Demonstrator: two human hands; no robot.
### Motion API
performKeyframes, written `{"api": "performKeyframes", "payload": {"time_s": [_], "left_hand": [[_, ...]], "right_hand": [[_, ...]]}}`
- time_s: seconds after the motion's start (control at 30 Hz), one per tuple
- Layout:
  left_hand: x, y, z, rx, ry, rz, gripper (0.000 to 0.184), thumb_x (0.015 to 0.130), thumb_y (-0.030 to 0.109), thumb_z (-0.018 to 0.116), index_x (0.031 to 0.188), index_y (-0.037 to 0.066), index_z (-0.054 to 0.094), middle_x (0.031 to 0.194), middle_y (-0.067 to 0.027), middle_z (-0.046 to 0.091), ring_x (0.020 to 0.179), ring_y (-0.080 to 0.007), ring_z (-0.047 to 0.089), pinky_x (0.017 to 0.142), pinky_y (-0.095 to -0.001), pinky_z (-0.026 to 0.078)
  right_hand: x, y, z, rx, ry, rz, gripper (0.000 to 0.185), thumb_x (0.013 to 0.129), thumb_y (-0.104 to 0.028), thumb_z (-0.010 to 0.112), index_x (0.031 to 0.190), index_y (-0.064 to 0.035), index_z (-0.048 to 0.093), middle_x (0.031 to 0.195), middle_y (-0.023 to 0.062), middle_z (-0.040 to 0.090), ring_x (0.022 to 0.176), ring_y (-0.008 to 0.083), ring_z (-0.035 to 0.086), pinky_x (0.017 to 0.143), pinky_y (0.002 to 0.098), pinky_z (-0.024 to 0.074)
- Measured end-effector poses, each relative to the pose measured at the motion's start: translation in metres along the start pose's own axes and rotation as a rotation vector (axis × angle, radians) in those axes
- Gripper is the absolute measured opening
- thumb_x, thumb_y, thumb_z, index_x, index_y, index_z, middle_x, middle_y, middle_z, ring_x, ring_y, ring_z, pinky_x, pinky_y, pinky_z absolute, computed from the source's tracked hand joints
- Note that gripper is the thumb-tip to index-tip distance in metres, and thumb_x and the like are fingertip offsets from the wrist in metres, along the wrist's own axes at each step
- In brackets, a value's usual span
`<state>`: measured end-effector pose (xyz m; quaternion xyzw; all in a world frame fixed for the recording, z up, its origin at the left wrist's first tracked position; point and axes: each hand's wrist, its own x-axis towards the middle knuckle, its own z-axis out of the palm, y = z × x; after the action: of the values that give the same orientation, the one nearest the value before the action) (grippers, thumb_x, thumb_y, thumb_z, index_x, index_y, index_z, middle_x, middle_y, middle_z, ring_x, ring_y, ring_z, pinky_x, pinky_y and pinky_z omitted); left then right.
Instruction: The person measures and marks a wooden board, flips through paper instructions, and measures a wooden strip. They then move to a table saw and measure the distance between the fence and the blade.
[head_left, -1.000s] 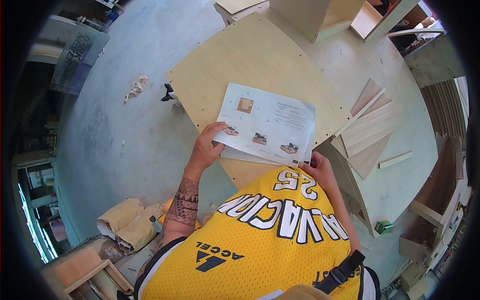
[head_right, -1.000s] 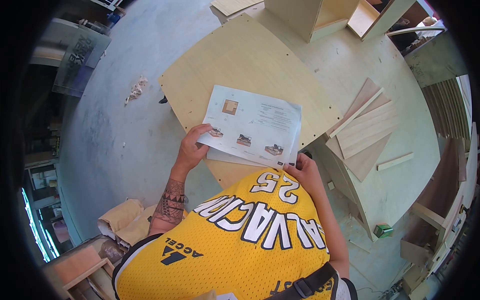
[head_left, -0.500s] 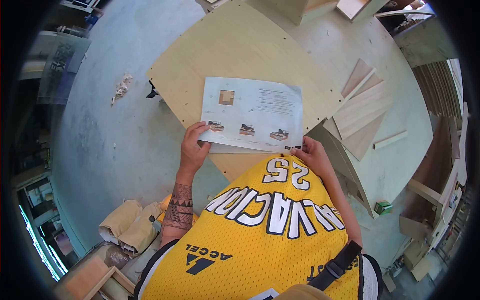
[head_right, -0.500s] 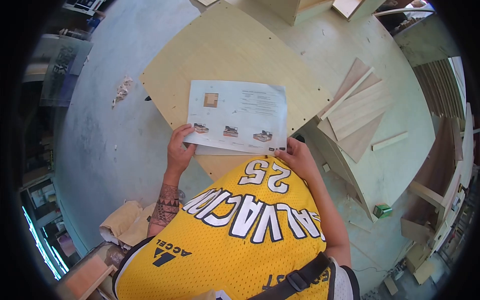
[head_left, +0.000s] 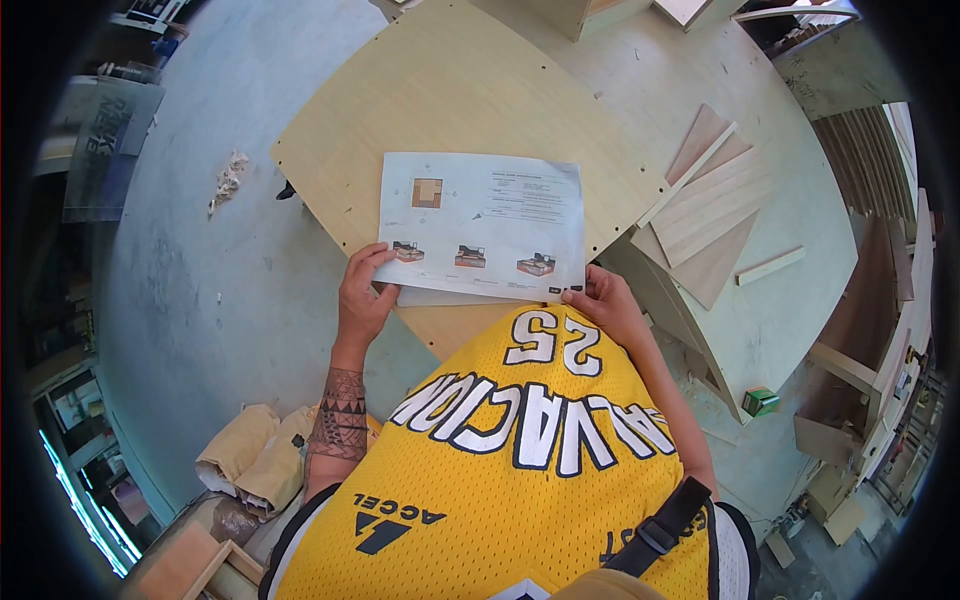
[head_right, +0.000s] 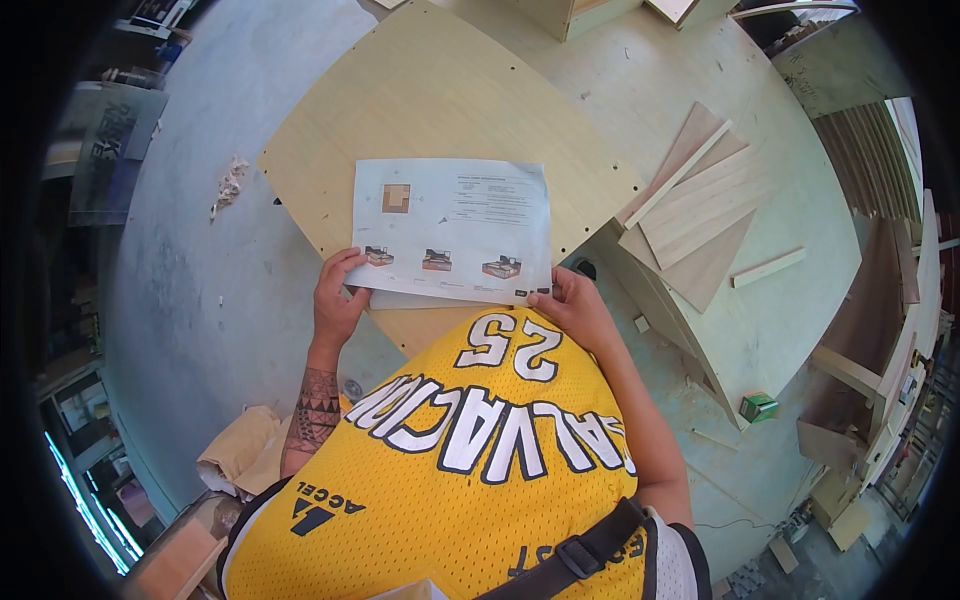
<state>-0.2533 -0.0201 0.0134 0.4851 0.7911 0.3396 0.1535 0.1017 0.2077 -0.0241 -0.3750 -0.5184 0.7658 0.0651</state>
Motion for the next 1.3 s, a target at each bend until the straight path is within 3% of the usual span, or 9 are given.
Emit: {"api": "performKeyframes", "payload": {"time_s": [1.3], "left_hand": [[0.001, -0.009, -0.003, -0.021, -0.007, -0.001, 0.052, 0.083, -0.005, 0.077, 0.134, 0.006, 0.072, 0.145, -0.0154, 0.067, 0.136, -0.0322, 0.065, 0.116, -0.0411, 0.051]], "right_hand": [[0.008, 0.007, 0.002, 0.001, -0.008, -0.011, 0.033, 0.104, -0.006, 0.075, 0.134, 0.0061, 0.068, 0.109, 0.0097, 0.084, 0.089, 0.0063, 0.074, 0.078, 0.0251, 0.0585]]}}
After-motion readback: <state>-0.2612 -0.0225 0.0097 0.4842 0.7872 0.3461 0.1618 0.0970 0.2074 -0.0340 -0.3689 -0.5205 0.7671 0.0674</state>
